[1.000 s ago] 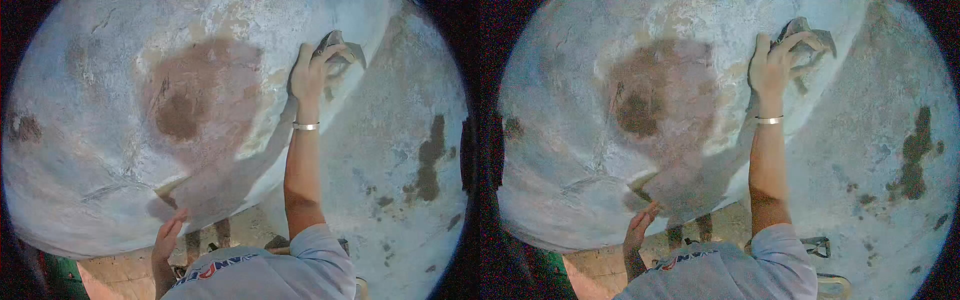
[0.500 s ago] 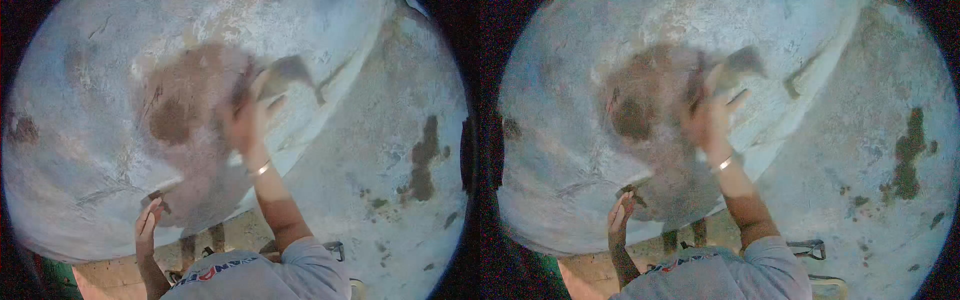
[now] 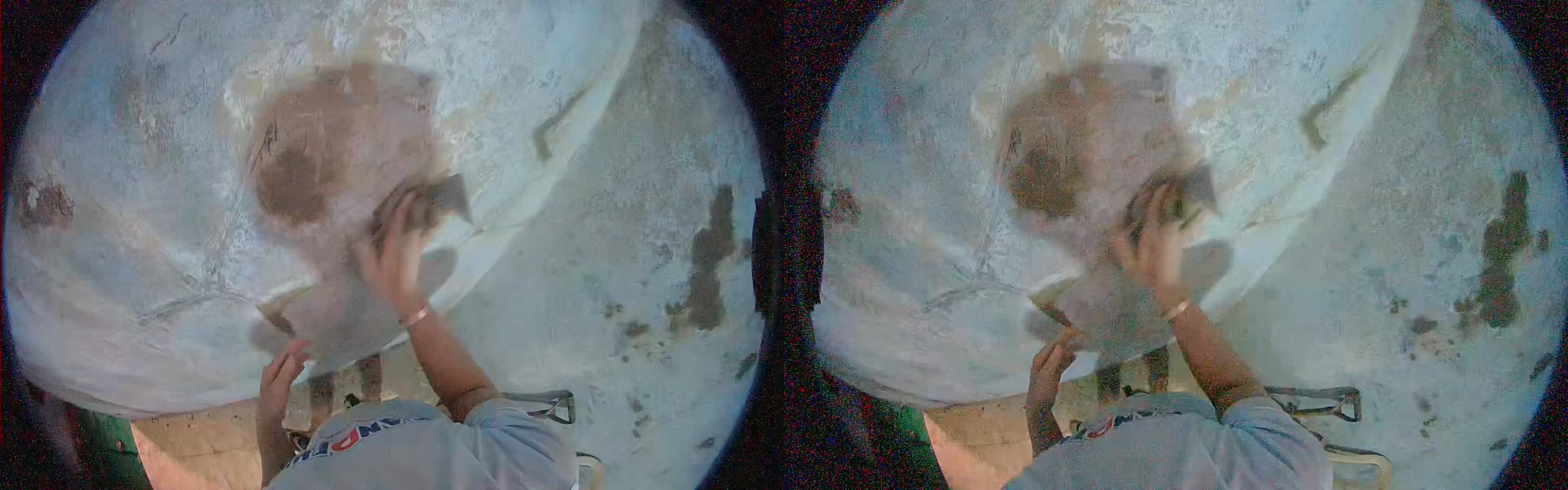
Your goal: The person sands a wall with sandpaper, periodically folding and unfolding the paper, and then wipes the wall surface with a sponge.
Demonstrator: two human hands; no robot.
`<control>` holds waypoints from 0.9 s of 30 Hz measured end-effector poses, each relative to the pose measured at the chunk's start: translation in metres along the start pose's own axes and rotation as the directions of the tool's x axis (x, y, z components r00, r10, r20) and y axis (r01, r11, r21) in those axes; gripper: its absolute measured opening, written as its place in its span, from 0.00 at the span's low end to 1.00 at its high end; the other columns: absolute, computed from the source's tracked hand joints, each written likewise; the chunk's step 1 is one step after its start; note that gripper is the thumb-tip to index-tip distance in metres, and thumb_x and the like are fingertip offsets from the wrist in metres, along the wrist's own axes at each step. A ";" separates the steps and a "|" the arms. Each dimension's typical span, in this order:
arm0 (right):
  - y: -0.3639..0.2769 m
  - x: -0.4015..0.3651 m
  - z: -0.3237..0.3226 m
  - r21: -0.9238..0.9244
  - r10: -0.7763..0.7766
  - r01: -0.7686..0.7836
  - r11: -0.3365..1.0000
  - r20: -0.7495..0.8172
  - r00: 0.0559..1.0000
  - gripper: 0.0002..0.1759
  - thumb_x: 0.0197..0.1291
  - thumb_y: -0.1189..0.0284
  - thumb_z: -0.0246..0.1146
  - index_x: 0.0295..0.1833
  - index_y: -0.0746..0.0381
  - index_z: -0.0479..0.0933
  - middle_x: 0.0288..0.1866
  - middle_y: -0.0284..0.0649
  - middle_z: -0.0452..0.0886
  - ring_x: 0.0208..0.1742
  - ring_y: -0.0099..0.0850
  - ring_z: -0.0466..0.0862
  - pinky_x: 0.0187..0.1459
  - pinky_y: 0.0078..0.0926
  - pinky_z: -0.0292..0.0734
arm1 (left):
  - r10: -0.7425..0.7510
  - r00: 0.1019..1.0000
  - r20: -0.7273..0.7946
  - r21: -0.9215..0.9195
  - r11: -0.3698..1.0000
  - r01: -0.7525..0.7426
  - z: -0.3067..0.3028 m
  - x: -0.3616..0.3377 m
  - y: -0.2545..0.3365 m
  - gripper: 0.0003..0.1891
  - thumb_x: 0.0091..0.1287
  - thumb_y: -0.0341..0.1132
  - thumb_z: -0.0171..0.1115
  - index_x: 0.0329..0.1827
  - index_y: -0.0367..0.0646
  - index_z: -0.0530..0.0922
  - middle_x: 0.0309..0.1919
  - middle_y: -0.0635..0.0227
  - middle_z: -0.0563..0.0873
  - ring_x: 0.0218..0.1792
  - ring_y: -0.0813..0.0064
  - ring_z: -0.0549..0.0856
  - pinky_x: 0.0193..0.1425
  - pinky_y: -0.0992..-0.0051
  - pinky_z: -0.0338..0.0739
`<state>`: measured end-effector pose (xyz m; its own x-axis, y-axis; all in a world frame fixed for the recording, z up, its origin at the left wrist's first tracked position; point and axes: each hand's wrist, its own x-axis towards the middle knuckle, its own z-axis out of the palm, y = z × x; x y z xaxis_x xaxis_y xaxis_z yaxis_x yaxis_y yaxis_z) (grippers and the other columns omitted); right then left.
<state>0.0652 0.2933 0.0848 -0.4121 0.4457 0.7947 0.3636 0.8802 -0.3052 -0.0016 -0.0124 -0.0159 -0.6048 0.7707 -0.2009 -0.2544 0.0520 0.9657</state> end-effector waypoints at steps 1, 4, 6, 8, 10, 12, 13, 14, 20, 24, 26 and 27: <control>-0.006 -0.035 0.011 -0.045 -0.004 0.015 0.999 0.230 0.973 0.50 0.71 0.52 0.61 0.84 0.75 0.51 0.80 0.64 0.65 0.83 0.67 0.58 0.78 0.77 0.25 | 0.025 0.999 0.035 0.025 0.999 -0.026 0.002 0.003 -0.001 0.28 0.83 0.50 0.55 0.76 0.40 0.74 0.72 0.62 0.80 0.73 0.63 0.78 0.79 0.59 0.67; -0.020 -0.104 0.007 0.304 -0.150 0.078 0.950 0.225 0.963 0.46 0.74 0.48 0.54 0.83 0.73 0.57 0.78 0.60 0.71 0.82 0.67 0.60 0.81 0.67 0.33 | 0.075 0.993 0.095 0.055 0.995 -0.080 0.009 0.015 -0.001 0.31 0.81 0.54 0.55 0.77 0.39 0.72 0.74 0.60 0.78 0.73 0.62 0.78 0.79 0.58 0.68; -0.027 -0.133 -0.006 0.639 -0.095 -0.121 0.760 0.293 0.951 0.46 0.76 0.45 0.50 0.83 0.72 0.59 0.78 0.59 0.71 0.83 0.62 0.62 0.83 0.59 0.40 | 0.066 0.991 0.120 0.023 0.997 -0.069 0.011 0.015 -0.002 0.33 0.81 0.56 0.55 0.79 0.40 0.71 0.76 0.59 0.76 0.74 0.61 0.77 0.80 0.56 0.67; -0.036 -0.141 -0.023 0.829 -0.139 -0.276 0.485 0.385 0.912 0.44 0.78 0.47 0.49 0.80 0.75 0.62 0.78 0.59 0.72 0.81 0.54 0.67 0.82 0.47 0.50 | 0.048 0.990 0.134 -0.079 0.996 -0.038 0.010 0.016 -0.005 0.38 0.79 0.60 0.57 0.81 0.41 0.68 0.78 0.58 0.72 0.76 0.59 0.74 0.80 0.54 0.66; -0.050 -0.149 -0.034 0.868 -0.137 -0.413 0.276 0.461 0.877 0.38 0.79 0.53 0.50 0.76 0.76 0.69 0.77 0.57 0.73 0.79 0.48 0.71 0.80 0.41 0.58 | 0.077 0.982 0.170 -0.200 0.979 -0.043 0.013 0.010 -0.010 0.45 0.75 0.66 0.58 0.83 0.43 0.63 0.81 0.57 0.68 0.78 0.58 0.71 0.81 0.51 0.65; -0.052 -0.153 -0.034 0.818 -0.215 -0.522 0.243 0.570 0.793 0.37 0.78 0.54 0.52 0.77 0.76 0.69 0.76 0.57 0.74 0.79 0.47 0.72 0.79 0.39 0.61 | 0.115 0.979 0.166 -0.318 0.946 -0.057 0.025 0.009 -0.009 0.51 0.71 0.72 0.58 0.86 0.44 0.58 0.82 0.56 0.65 0.79 0.57 0.69 0.81 0.49 0.64; -0.051 -0.151 -0.032 0.795 -0.260 -0.560 0.233 0.606 0.752 0.37 0.78 0.54 0.52 0.77 0.76 0.69 0.76 0.57 0.74 0.79 0.46 0.72 0.78 0.38 0.62 | 0.107 0.985 0.138 -0.371 0.927 -0.048 0.032 0.010 -0.005 0.53 0.69 0.73 0.59 0.86 0.44 0.57 0.82 0.55 0.65 0.79 0.57 0.68 0.81 0.48 0.64; -0.045 -0.153 -0.023 0.817 -0.369 -0.553 0.164 0.570 0.734 0.38 0.77 0.54 0.54 0.77 0.76 0.68 0.77 0.56 0.74 0.78 0.45 0.73 0.78 0.38 0.64 | 0.105 0.988 0.111 -0.422 0.905 -0.049 0.036 0.010 -0.002 0.55 0.68 0.74 0.59 0.87 0.45 0.55 0.82 0.55 0.65 0.79 0.57 0.68 0.81 0.48 0.64; -0.008 -0.177 -0.045 0.475 -0.473 -0.848 -0.234 0.707 0.526 0.36 0.77 0.59 0.59 0.80 0.70 0.62 0.72 0.54 0.77 0.73 0.46 0.78 0.73 0.43 0.74 | 0.077 0.994 -0.071 -0.517 0.850 -0.103 0.097 -0.006 -0.002 0.35 0.79 0.53 0.59 0.82 0.44 0.65 0.70 0.56 0.78 0.69 0.62 0.80 0.71 0.59 0.79; -0.034 -0.168 -0.028 0.266 -0.350 -0.948 -0.174 0.883 0.312 0.26 0.82 0.65 0.54 0.77 0.66 0.65 0.67 0.49 0.81 0.65 0.39 0.84 0.66 0.37 0.81 | 0.103 0.941 -0.322 -0.430 0.870 -0.242 0.083 -0.012 0.023 0.24 0.81 0.34 0.59 0.78 0.44 0.69 0.56 0.66 0.85 0.52 0.73 0.89 0.58 0.71 0.85; -0.029 -0.159 -0.020 0.186 -0.217 -0.982 -0.020 0.958 0.186 0.23 0.83 0.63 0.54 0.74 0.65 0.68 0.65 0.46 0.82 0.62 0.35 0.85 0.65 0.37 0.81 | 0.129 0.922 -0.366 -0.436 0.851 -0.292 0.078 -0.011 0.018 0.24 0.80 0.30 0.60 0.77 0.42 0.69 0.55 0.67 0.84 0.52 0.77 0.86 0.55 0.73 0.83; -0.029 -0.154 -0.022 0.168 -0.178 -0.984 -0.055 0.968 0.175 0.23 0.83 0.61 0.53 0.72 0.64 0.70 0.64 0.44 0.83 0.61 0.34 0.86 0.64 0.37 0.82 | 0.140 0.907 -0.396 -0.326 0.903 -0.281 0.077 -0.013 0.016 0.24 0.79 0.30 0.61 0.77 0.42 0.69 0.55 0.67 0.85 0.51 0.77 0.86 0.54 0.74 0.82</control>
<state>0.1361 0.1955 -0.0169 -0.9459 0.0796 -0.3145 0.2452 -0.4593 -0.8538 0.0606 0.0272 0.0146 -0.8834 0.4549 -0.1126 -0.3055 -0.3768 0.8745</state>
